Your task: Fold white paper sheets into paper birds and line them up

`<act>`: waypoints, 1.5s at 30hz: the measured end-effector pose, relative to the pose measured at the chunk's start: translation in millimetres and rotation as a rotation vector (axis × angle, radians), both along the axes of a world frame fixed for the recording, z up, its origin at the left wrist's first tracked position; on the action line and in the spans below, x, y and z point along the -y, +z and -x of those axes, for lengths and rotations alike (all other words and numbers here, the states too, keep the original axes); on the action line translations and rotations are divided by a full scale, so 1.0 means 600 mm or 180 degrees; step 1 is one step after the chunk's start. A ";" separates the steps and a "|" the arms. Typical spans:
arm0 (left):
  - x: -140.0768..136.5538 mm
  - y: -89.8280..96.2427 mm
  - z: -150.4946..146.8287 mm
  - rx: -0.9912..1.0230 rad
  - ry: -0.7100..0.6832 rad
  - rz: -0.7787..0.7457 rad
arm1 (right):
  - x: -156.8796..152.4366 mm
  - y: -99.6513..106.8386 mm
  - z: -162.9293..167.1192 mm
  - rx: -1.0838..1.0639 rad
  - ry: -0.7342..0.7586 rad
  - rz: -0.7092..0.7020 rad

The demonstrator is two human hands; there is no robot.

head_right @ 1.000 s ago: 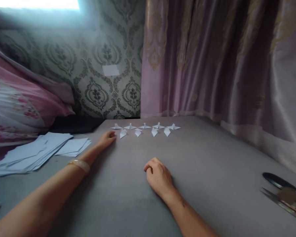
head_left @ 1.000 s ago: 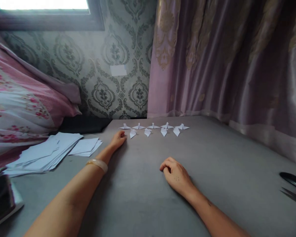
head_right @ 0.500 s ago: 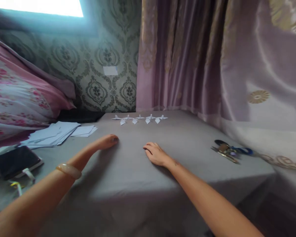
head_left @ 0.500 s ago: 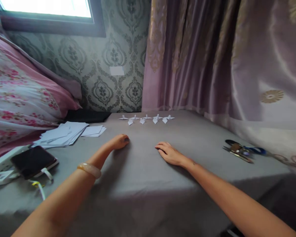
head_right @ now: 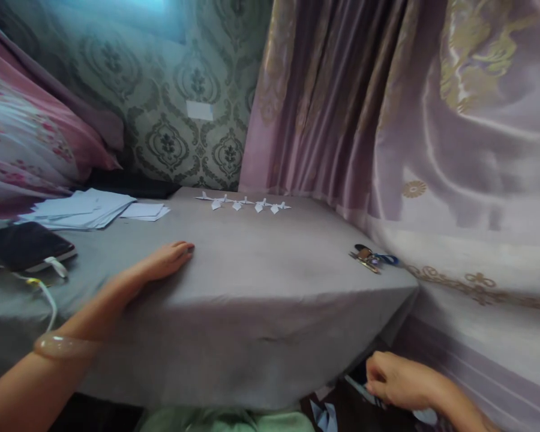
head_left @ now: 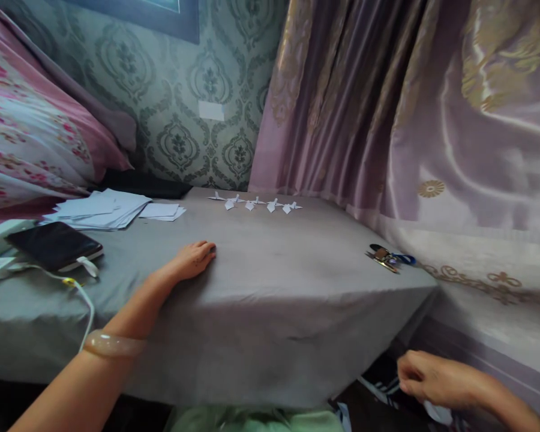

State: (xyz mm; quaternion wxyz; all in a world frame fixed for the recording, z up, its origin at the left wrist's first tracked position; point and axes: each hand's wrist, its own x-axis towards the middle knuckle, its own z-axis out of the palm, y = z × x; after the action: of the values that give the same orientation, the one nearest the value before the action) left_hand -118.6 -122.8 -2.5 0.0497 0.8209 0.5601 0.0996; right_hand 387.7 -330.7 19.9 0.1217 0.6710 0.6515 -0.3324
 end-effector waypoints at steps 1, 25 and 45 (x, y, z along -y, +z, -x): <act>0.005 -0.009 -0.003 0.0002 0.0091 -0.0064 | -0.005 0.000 0.008 -0.0020 0.0063 -0.0031; 0.030 -0.024 -0.004 0.0743 0.0273 -0.0619 | -0.223 0.063 0.219 -0.0578 0.1593 0.0629; 0.034 0.010 -0.048 0.0025 0.1934 -0.0668 | -0.423 0.001 0.350 -0.2775 0.1664 0.1660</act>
State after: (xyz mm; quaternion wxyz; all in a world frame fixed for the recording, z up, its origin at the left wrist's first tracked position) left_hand -89.7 -143.0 3.4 -0.0651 0.6163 0.7661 0.1702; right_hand 177.8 -77.0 20.6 0.0814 0.2360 0.6823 -0.6872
